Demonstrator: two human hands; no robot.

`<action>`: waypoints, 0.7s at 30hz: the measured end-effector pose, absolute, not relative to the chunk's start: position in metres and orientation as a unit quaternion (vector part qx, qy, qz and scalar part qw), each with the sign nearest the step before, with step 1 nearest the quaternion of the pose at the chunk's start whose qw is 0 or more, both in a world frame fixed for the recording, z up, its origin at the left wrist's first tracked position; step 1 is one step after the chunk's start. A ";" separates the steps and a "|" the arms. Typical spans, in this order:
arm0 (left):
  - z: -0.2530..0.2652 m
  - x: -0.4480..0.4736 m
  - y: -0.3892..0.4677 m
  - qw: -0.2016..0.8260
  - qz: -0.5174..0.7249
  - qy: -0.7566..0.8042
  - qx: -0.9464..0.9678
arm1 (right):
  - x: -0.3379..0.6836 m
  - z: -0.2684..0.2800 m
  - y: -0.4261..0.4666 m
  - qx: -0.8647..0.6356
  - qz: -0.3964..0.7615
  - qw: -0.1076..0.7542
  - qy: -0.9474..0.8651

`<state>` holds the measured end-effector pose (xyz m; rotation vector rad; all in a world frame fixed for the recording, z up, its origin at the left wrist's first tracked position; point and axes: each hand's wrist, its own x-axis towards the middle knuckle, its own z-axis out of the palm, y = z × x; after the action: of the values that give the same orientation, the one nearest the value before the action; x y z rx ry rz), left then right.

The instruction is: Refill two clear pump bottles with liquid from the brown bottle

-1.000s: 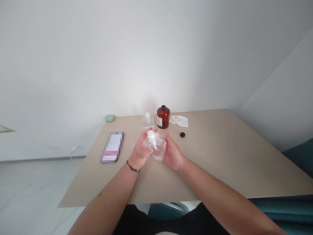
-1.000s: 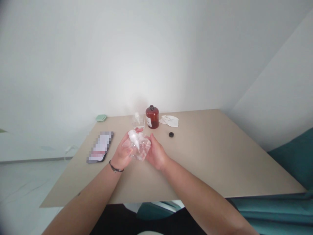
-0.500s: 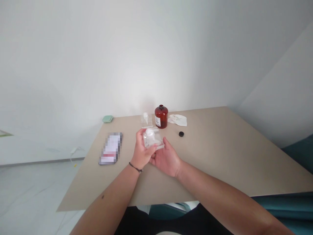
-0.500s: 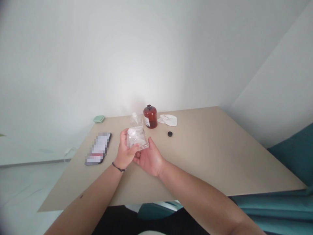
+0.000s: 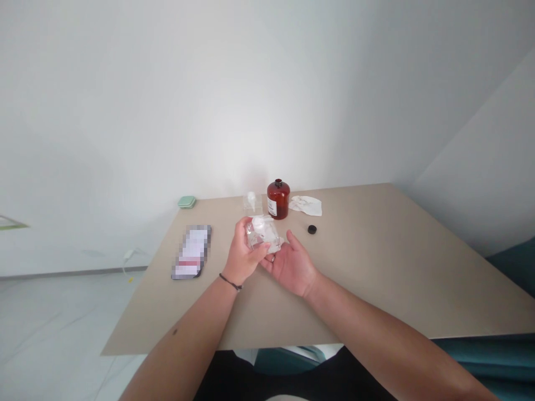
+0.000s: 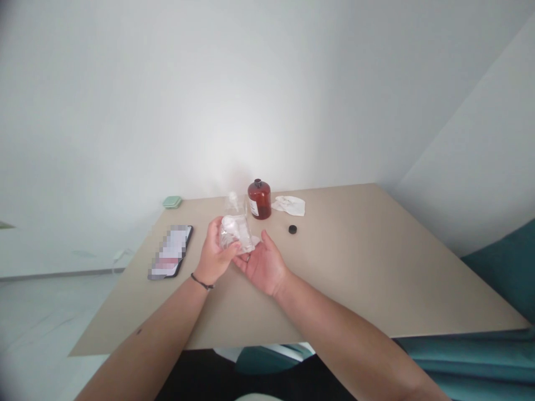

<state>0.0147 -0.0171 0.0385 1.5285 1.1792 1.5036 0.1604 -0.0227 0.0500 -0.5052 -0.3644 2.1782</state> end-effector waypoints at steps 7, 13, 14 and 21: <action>0.030 0.007 -0.014 0.286 0.588 0.474 0.590 | 0.165 0.042 -0.016 -0.291 0.808 0.489 -0.155; 0.025 -0.005 -0.013 0.268 0.616 0.499 0.547 | 0.186 0.048 -0.007 -0.305 0.729 0.577 -0.208; 0.025 -0.007 -0.012 0.264 0.623 0.504 0.537 | 0.191 0.048 -0.005 -0.308 0.722 0.582 -0.211; 0.021 -0.024 -0.007 0.290 0.640 0.511 0.496 | 0.256 0.051 0.035 -0.383 0.620 0.648 -0.220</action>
<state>-0.0238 -0.0071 0.0208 1.3237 1.3625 1.7070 0.2556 0.0353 0.0506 -0.8698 -0.5007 1.4101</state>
